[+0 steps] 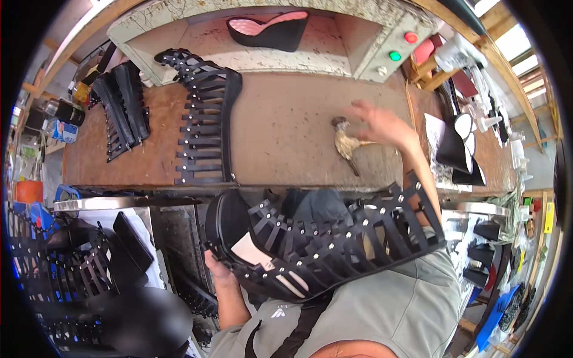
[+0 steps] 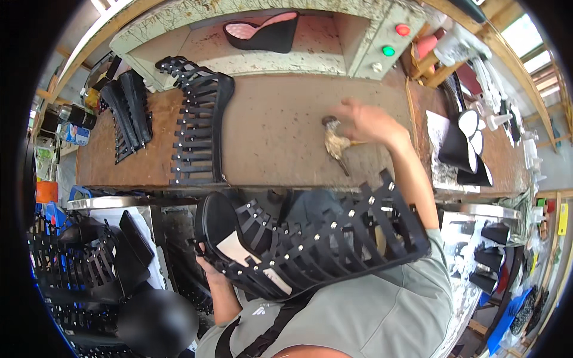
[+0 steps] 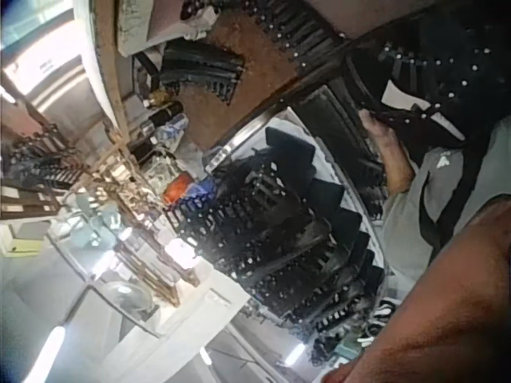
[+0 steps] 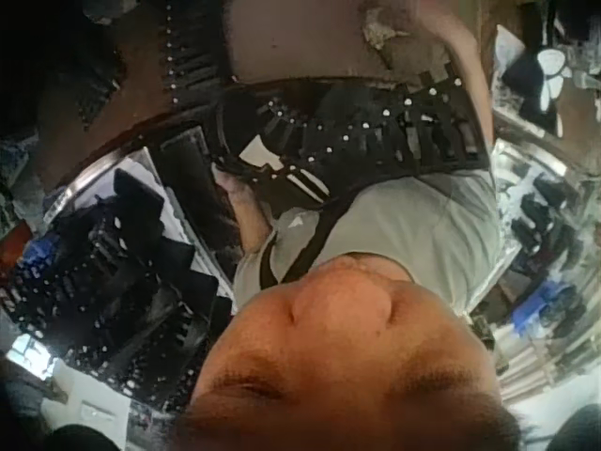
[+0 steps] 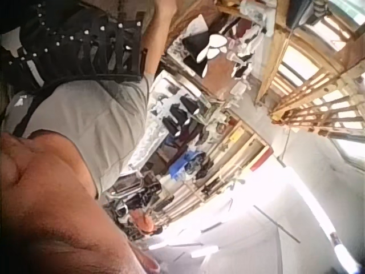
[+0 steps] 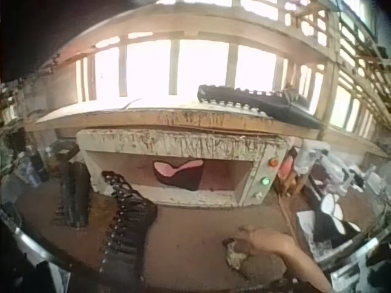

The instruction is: Assemble the upper straps and platform soles of high-top sandals using manual fitting and a hammer.

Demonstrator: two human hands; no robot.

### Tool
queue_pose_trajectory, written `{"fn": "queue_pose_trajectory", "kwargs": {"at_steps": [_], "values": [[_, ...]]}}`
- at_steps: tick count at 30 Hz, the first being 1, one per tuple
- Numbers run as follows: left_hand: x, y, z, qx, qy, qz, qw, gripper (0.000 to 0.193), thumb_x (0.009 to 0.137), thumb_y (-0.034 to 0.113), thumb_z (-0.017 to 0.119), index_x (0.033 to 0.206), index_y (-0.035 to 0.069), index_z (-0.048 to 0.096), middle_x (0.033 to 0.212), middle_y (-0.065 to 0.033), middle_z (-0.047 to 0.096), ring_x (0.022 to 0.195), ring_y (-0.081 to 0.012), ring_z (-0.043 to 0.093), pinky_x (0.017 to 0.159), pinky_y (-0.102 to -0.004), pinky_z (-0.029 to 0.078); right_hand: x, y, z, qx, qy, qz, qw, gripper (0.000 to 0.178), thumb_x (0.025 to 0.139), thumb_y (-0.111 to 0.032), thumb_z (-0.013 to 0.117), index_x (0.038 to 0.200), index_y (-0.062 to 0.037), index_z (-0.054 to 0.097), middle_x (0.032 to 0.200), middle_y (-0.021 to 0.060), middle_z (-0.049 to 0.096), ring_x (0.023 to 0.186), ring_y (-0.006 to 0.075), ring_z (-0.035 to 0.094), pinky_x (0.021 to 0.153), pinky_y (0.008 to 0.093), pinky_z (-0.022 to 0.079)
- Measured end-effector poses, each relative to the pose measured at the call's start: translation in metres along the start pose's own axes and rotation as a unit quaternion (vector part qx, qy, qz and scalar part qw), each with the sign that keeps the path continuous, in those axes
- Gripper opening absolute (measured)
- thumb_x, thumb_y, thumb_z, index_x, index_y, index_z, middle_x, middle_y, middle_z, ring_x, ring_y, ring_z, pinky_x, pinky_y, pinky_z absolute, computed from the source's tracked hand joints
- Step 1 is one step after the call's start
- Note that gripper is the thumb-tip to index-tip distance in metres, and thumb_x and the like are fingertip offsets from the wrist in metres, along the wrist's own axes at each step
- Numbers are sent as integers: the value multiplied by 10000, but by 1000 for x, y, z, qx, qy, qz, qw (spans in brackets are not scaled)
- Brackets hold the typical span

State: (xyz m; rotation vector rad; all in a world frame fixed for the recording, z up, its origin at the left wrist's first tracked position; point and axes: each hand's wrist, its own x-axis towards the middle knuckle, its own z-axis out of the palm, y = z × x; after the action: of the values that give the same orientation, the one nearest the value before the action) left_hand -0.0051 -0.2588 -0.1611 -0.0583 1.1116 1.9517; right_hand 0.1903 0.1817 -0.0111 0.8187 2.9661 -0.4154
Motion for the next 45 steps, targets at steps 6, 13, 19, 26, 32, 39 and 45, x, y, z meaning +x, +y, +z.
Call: {"fn": "queue_pose_trajectory", "kwargs": {"at_steps": [6, 13, 19, 26, 32, 39, 45], "values": [[-46, 7, 99, 4, -115, 25, 993, 469, 892, 472, 520, 1125, 72, 596, 1037, -96, 658, 963, -244, 623, 845, -442, 504, -25, -21, 52, -145, -7, -65, 987, 525, 711, -94, 658, 1228, -134, 575, 1383, 159, 432, 1149, 341, 543, 927, 409, 472], [-110, 9, 143, -20, -204, 88, 975, 471, 883, 366, 562, 1200, 23, 500, 1216, -154, 557, 1118, -276, 547, 946, -405, 440, -50, -70, 40, 689, 121, -36, 713, 318, 833, -145, 612, 1116, -4, 578, 1024, 161, 622, 713, 169, 610, 689, 275, 513], [-119, 17, 159, 100, -258, 106, 955, 991, 784, 434, 638, 1489, 28, 73, 1472, -147, 264, 1345, -248, 294, 1116, -402, 217, -111, -189, -2, 819, 43, -153, 551, 337, 917, -279, 508, 1029, 30, 581, 1022, 254, 621, 553, 160, 567, 524, 263, 475], [-138, 16, 164, 77, -229, 66, 968, 910, 807, 351, 618, 1474, 31, 89, 1443, -174, 284, 1322, -266, 316, 1110, -427, 219, -152, -201, -9, 730, 10, -181, 659, 339, 806, -297, 633, 934, 10, 569, 964, 203, 606, 638, 154, 567, 616, 269, 478], [-144, 29, 164, 87, -247, -14, 965, 902, 817, 321, 620, 1470, 37, 66, 1390, -170, 334, 1252, -250, 400, 1057, -426, 315, -160, -197, -6, 703, -39, -239, 668, 288, 786, -194, 653, 953, 33, 591, 952, 210, 630, 835, 232, 616, 775, 352, 504], [-147, 24, 166, 31, -201, -43, 978, 842, 849, 256, 588, 1476, 76, 55, 1338, -162, 394, 1180, -248, 456, 1007, -436, 371, -163, -194, 8, 685, 11, -326, 652, 266, 742, -186, 683, 865, 39, 612, 870, 221, 637, 656, 206, 612, 614, 297, 512], [-145, 24, 170, -11, -179, -50, 982, 814, 864, 205, 572, 1475, 73, 51, 1317, -167, 410, 1116, -234, 503, 944, -405, 431, -157, -190, 16, 635, 24, -400, 660, 241, 671, -146, 686, 821, 28, 616, 829, 222, 646, 622, 244, 642, 569, 319, 539]]}}
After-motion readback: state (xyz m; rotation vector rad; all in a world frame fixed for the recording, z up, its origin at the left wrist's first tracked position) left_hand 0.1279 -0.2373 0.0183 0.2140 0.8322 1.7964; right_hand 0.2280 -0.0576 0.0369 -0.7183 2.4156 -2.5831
